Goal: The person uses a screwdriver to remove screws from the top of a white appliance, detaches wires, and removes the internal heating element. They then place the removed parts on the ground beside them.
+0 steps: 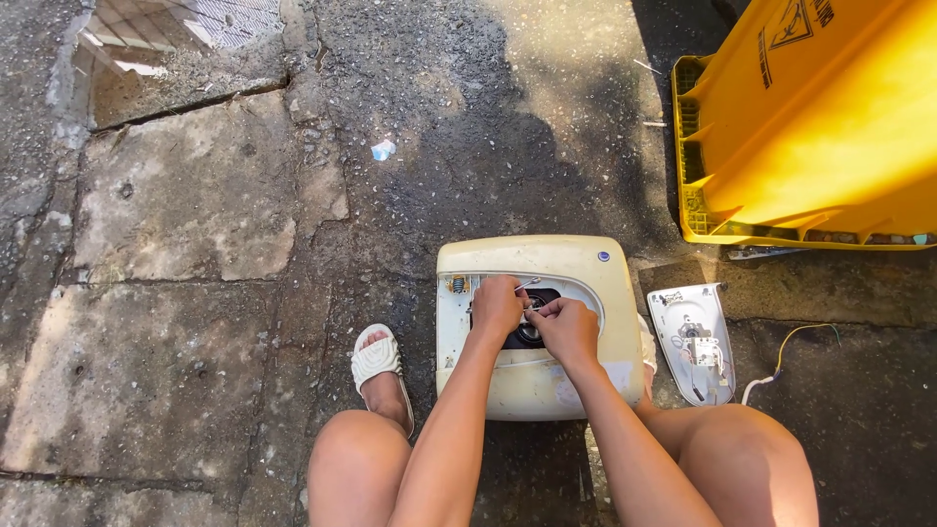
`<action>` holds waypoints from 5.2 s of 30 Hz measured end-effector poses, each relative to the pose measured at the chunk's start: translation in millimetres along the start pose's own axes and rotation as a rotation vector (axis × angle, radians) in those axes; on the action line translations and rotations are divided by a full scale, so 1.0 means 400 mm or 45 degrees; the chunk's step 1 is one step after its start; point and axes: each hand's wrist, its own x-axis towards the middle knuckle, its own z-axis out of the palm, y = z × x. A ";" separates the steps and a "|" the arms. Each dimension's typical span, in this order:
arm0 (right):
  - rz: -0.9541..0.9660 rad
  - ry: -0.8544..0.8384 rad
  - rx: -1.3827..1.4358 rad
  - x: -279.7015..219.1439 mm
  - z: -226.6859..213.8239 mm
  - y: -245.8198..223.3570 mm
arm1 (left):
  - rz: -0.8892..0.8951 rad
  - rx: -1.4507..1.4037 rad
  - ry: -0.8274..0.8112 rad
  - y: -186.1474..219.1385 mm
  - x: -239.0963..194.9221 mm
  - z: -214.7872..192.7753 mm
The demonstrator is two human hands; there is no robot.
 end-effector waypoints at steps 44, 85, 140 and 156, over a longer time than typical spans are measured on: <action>-0.030 0.058 0.026 0.014 0.023 0.037 | -0.031 0.005 -0.032 0.028 -0.024 -0.039; -0.058 0.063 0.008 -0.001 0.017 0.035 | -0.008 -0.013 -0.016 0.021 -0.027 -0.035; 0.051 0.025 0.970 -0.017 -0.008 0.045 | 0.030 -0.041 0.010 0.020 -0.042 -0.035; -0.541 -0.182 -0.317 0.004 -0.082 0.024 | 0.027 -0.052 0.014 0.036 -0.052 -0.056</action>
